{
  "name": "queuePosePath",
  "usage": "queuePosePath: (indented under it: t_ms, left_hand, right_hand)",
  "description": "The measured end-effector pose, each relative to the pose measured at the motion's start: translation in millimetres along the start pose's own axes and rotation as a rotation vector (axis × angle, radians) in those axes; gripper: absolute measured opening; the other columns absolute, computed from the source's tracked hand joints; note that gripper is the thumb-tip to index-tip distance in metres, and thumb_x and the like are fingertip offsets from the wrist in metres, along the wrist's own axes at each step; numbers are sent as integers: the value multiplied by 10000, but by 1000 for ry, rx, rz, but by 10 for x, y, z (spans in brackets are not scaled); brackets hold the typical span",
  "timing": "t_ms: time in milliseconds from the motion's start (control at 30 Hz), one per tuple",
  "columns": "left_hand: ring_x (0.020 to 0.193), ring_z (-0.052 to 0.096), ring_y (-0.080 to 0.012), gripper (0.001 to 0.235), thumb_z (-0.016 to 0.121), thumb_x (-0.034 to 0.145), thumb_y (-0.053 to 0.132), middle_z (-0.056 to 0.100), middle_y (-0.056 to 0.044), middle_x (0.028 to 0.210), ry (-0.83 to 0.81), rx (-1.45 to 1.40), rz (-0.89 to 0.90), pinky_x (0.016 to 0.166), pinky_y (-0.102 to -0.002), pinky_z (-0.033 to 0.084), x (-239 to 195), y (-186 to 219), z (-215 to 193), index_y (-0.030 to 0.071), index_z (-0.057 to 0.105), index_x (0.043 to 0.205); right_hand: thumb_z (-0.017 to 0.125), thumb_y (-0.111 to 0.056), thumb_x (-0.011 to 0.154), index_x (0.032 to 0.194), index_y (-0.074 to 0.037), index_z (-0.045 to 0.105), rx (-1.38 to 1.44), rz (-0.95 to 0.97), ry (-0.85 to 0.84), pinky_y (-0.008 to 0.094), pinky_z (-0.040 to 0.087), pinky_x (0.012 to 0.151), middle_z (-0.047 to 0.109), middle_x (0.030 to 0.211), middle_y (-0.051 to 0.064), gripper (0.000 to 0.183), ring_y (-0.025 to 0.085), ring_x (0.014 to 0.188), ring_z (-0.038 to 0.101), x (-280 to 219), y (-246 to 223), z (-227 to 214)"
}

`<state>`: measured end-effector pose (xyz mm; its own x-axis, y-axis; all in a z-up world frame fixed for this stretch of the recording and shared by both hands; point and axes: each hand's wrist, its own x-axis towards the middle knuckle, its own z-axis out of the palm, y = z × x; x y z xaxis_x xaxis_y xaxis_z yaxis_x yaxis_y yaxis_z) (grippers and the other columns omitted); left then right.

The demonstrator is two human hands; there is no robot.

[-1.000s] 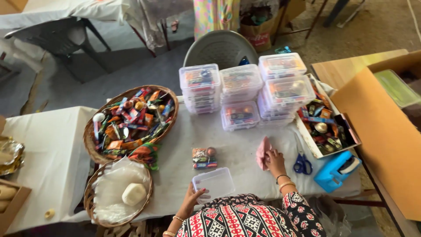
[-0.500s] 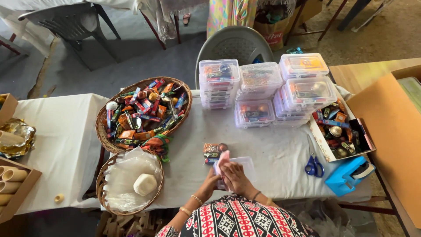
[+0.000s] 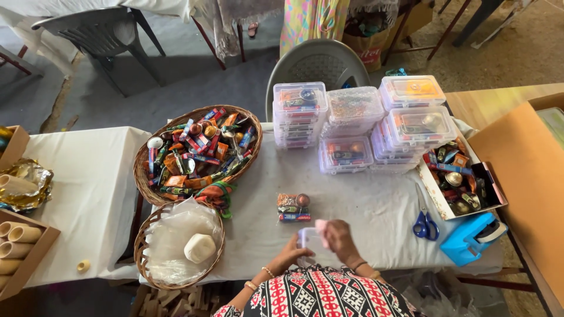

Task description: The person takes small colorful packets and trinkets from a basket, wraps them in clear plastic bags, and places the packed bags into plastic storage containers on the table. They occasionally reach into a cardboard box and rearrange containers while packing items one at a time.

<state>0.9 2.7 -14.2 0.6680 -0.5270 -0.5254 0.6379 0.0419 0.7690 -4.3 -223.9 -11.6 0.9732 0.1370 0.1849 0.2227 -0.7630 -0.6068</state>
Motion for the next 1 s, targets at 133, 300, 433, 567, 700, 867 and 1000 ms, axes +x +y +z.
queuePosePath:
  t_ms: [133, 300, 433, 567, 700, 867, 1000]
  left_hand:
    - [964, 741, -255, 864, 762, 848, 130, 706, -214, 1136, -153, 110, 120, 804, -369, 615, 257, -338, -80, 57, 241, 1534]
    - [903, 755, -276, 769, 688, 854, 142, 716, -181, 1095, -88, -23, 23, 735, -367, 631, -183, 170, 5, 91, 308, 1520]
    - [962, 758, -265, 751, 658, 859, 131, 721, -195, 1168, -62, -108, 89, 763, -362, 642, -229, 185, -101, 182, 308, 1522]
    - [1042, 752, -279, 757, 669, 849, 105, 694, -185, 1238, -50, -177, 156, 821, -394, 625, -274, 290, -58, 176, 314, 1513]
    - [1175, 688, -305, 792, 672, 825, 88, 651, -179, 1312, -5, -225, 183, 923, -426, 583, -253, 266, 30, 213, 290, 1507]
    - [1283, 614, -331, 866, 783, 805, 93, 582, -151, 1371, -106, -181, 302, 1011, -448, 536, -197, 168, 90, 218, 272, 1493]
    - [1293, 601, -332, 781, 677, 915, 432, 582, -141, 1426, -284, -451, 126, 983, -536, 540, -215, 165, 60, 164, 295, 1542]
  right_hand:
    - [559, -236, 965, 1021, -24, 653, 22, -299, 60, 462, 420, 1016, 665, 1015, 146, 238, 316, 1025, 600, 220, -496, -95]
    - [566, -208, 965, 841, -75, 655, -36, -77, 86, 444, 439, 1067, 665, 834, 87, 203, 258, 899, 638, 122, 251, -177]
    - [610, -247, 860, 943, -110, 690, -355, 104, 266, 468, 474, 935, 678, 1019, 112, 179, 293, 943, 638, -56, 841, -529]
    - [662, -327, 771, 1046, -149, 682, -550, 179, 393, 484, 485, 898, 621, 1170, 117, 328, 351, 1026, 622, -245, 809, -631]
    - [619, -367, 942, 1310, -141, 575, 572, 620, 248, 411, 562, 890, 567, 1281, 86, 434, 279, 1073, 627, -448, 862, -193]
    - [684, -157, 894, 1388, -101, 443, 1128, 674, 144, 385, 579, 918, 567, 1245, 87, 552, 224, 1070, 659, -477, 411, 21]
    - [689, -84, 908, 1421, -84, 460, 1174, 598, 192, 349, 557, 943, 584, 1227, 93, 562, 176, 1042, 632, -464, 425, -11]
